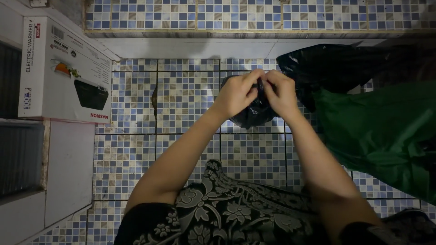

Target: The person packs a green lidded container and a clear bag of yellow snack pieces into a green reusable bag, then places a black plastic bag inside the green bag and ties it. The person then places the snack bag into a black plastic bag and ties it closed.

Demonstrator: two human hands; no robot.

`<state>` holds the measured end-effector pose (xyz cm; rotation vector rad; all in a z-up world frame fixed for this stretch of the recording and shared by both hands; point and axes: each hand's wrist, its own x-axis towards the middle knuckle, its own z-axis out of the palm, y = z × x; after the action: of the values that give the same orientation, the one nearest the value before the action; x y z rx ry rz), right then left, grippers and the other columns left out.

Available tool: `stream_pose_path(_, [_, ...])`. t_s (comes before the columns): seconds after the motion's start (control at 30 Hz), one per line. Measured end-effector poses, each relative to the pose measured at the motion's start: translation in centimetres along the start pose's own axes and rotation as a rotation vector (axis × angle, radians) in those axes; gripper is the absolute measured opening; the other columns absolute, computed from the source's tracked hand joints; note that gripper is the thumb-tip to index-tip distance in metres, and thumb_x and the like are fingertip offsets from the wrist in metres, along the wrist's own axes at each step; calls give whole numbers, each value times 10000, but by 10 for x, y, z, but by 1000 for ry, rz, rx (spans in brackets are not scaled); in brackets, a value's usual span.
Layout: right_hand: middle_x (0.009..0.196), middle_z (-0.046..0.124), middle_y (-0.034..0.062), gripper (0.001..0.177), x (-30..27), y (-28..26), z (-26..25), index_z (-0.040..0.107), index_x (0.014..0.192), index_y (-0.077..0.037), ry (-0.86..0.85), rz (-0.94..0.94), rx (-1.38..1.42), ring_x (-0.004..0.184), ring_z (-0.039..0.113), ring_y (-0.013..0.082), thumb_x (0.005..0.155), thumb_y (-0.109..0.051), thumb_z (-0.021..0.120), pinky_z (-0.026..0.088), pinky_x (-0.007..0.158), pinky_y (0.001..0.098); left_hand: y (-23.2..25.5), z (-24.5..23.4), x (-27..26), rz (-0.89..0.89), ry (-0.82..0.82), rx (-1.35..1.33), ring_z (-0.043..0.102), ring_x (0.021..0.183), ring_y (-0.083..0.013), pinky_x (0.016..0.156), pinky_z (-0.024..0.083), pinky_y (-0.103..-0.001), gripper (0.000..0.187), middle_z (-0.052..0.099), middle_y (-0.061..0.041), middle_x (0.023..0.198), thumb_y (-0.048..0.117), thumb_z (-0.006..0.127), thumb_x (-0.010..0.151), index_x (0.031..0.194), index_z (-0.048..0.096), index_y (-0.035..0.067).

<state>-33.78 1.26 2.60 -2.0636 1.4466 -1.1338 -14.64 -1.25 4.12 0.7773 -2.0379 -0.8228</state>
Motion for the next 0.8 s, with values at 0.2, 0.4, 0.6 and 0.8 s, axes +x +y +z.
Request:
stream_pose_path(0.2, [979,602,114,186,-10,5,-7,666,1016,45,-152,-10,73,789,602,212,866,-34,742,488,689,322,-10,-11,1,5,-52,-47,728,933,-356,808,572,-421,406,716,-181,1055,1,648,892,1273,525,68])
stream_pose_path(0.4, [870,617,25,157,-7,33,3,711,948,17,-193,685,1176,771,548,107,902,-61,584,444,721,239,-6,-6,-6,-14,-57,31,694,969,-364,831,552,-425,246,668,-142,1055,25,657,961,1180,554,69])
stream_pose_path(0.6, [838,599,-20,89,-7,40,1,668,937,-25,-181,716,1005,715,492,68,950,-64,589,407,655,216,2,0,-11,136,5,207,629,1083,-314,837,557,-402,348,561,-127,1216,126,757,809,1100,615,-2])
stream_pose_path(0.8, [867,665,33,204,18,11,-30,670,1002,-7,-388,367,288,757,656,79,804,31,693,535,669,230,-2,1,-6,174,-20,290,604,1134,-284,869,563,-383,232,546,-109,1207,75,732,786,987,650,-6])
